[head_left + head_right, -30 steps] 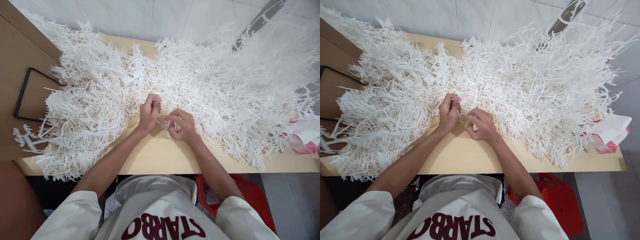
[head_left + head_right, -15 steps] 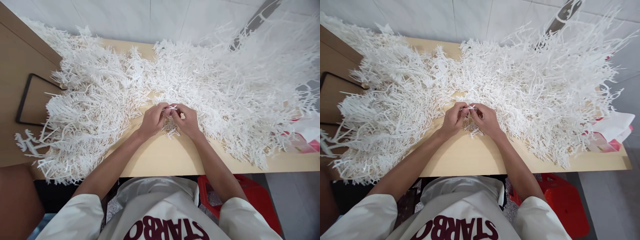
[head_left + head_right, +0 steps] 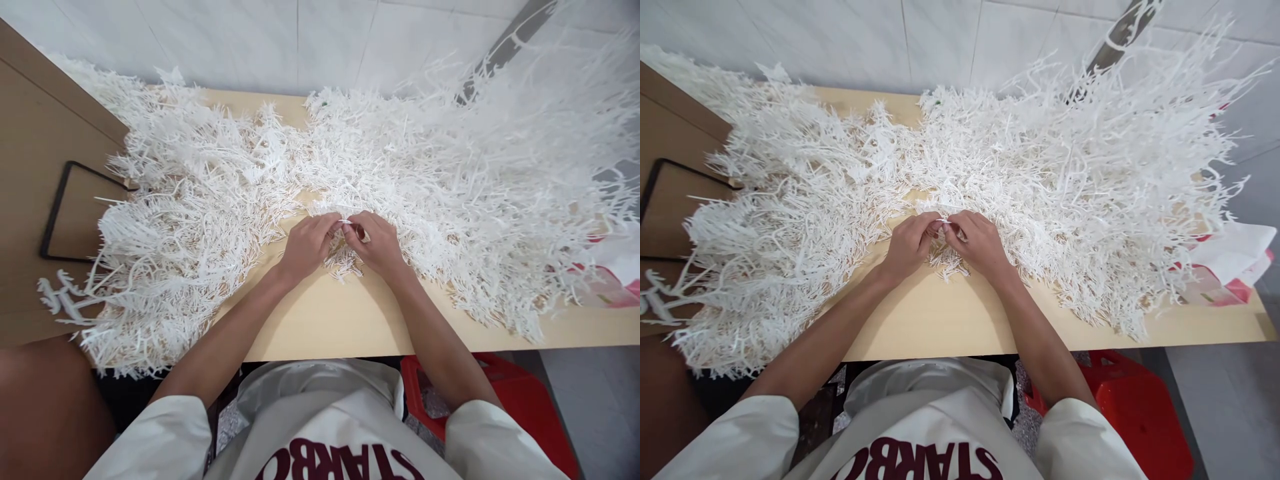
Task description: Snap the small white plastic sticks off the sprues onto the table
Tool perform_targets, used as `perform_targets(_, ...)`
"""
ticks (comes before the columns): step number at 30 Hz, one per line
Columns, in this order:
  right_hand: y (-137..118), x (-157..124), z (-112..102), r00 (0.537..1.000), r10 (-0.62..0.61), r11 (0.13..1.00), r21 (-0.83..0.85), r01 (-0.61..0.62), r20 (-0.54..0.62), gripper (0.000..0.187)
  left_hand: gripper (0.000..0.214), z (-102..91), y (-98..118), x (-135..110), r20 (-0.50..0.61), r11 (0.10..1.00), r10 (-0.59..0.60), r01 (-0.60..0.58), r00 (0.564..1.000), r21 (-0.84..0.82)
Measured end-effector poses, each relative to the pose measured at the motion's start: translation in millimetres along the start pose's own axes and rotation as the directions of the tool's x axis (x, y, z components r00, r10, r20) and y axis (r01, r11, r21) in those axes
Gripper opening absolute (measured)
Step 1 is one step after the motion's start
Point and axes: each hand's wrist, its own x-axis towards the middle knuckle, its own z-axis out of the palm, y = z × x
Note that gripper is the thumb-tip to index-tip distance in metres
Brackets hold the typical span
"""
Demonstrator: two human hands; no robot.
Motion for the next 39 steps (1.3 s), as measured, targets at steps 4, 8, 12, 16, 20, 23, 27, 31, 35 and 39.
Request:
perform_targets(4,-4,-1,2,0.994,0.083,0.995,0.047,-0.086,0.066,0.012,0.024,-0.2,1,0,0.007,0.997,0.051,-0.051,0.999,0.053)
perform_targets(8,-12,0,3,0.98,0.154,0.967,0.182,-0.176,0.128,0.015,0.024,0.5,-2,-1,0.016,0.998,0.041,-0.042,0.999,0.045)
perform_targets(12,-15,4,1,0.98,0.071,0.948,0.294,-0.124,0.186,0.014,0.021,1.8,-3,-2,-0.018,0.998,0.003,-0.002,1.0,0.055)
perform_targets(16,-14,6,0,0.98,0.007,0.931,0.355,-0.08,0.201,0.017,0.025,2.4,-1,-1,0.023,1.0,-0.022,0.021,1.0,0.012)
perform_targets(20,-11,5,1,0.982,-0.011,0.928,0.368,-0.06,0.189,0.017,0.026,1.8,0,0,0.091,0.998,-0.041,0.045,0.995,-0.038)
perform_targets(23,-10,5,1,0.983,-0.015,0.917,0.395,-0.06,0.185,0.017,0.024,1.1,-1,0,0.115,0.988,-0.057,0.072,0.992,-0.134)
perform_targets(27,-10,5,-2,0.981,-0.039,0.913,0.406,-0.043,0.19,0.018,0.021,-1.5,-3,3,0.187,0.917,-0.103,0.166,0.977,-0.363)
perform_targets(31,-11,6,-4,0.982,-0.019,0.918,0.393,-0.057,0.186,0.018,0.014,-4.7,-3,7,0.259,0.778,-0.174,0.294,0.95,-0.556)
perform_targets(35,-11,7,-5,0.987,-0.021,0.903,0.427,-0.05,0.159,0.017,0.018,-3.9,-1,10,0.284,0.666,-0.212,0.351,0.935,-0.659)
perform_targets(39,-9,7,-4,0.989,-0.031,0.888,0.459,-0.039,0.143,0.016,0.03,-0.8,1,10,0.33,0.522,-0.243,0.41,0.912,-0.748)
